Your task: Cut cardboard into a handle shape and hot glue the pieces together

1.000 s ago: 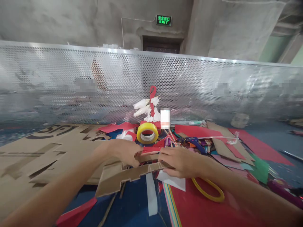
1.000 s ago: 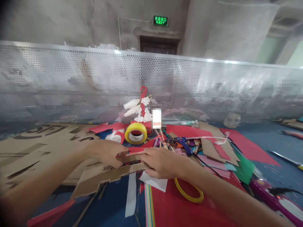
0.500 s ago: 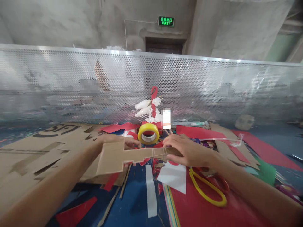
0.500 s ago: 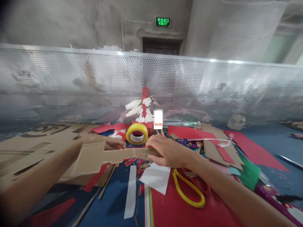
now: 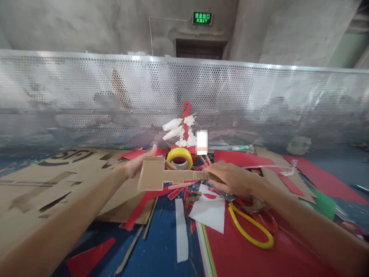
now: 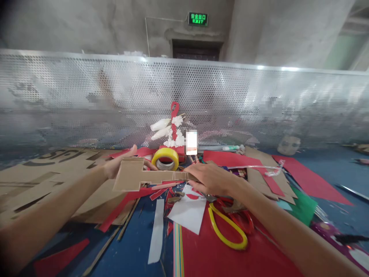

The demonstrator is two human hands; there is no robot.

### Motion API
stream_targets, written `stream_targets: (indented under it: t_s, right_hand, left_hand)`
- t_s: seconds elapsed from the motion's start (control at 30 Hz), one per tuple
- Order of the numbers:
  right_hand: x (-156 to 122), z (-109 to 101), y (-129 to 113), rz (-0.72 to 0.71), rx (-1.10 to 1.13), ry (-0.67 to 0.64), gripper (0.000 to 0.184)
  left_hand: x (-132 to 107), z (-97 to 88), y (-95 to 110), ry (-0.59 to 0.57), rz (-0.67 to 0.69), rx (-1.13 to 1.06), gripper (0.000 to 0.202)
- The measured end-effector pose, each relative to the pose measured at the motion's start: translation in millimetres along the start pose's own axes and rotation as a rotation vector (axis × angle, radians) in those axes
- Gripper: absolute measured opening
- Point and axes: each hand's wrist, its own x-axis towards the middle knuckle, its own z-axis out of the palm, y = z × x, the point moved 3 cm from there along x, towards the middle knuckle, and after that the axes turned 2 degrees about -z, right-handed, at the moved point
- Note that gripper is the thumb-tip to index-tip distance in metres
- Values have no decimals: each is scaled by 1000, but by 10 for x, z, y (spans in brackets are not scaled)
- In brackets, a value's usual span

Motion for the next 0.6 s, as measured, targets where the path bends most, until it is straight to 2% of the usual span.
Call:
stream_targets:
  t_s: [0.07,0.13,0.3,0.4,0.6]
  right_hand:
    - [-4,18,22,-11,-12,-7,29]
    - [-3,42,35,-16,-36,-8,28]
    - [13,117,17,-5,-165,-28,26]
    - [35,162,-70,-25,-223,-26,25]
    - [84,212,-390,-60,-277,-24,30]
  left_hand:
    - [-26,-54,-26,47,37,-163,102]
    - [-53,-93,-29,49,99,-200,93]
    - [-65,-86,37,-7,111,41,59]
    - [1,0,103,-7,123,75,51]
    - [174,274,213,-48,146,82,53]
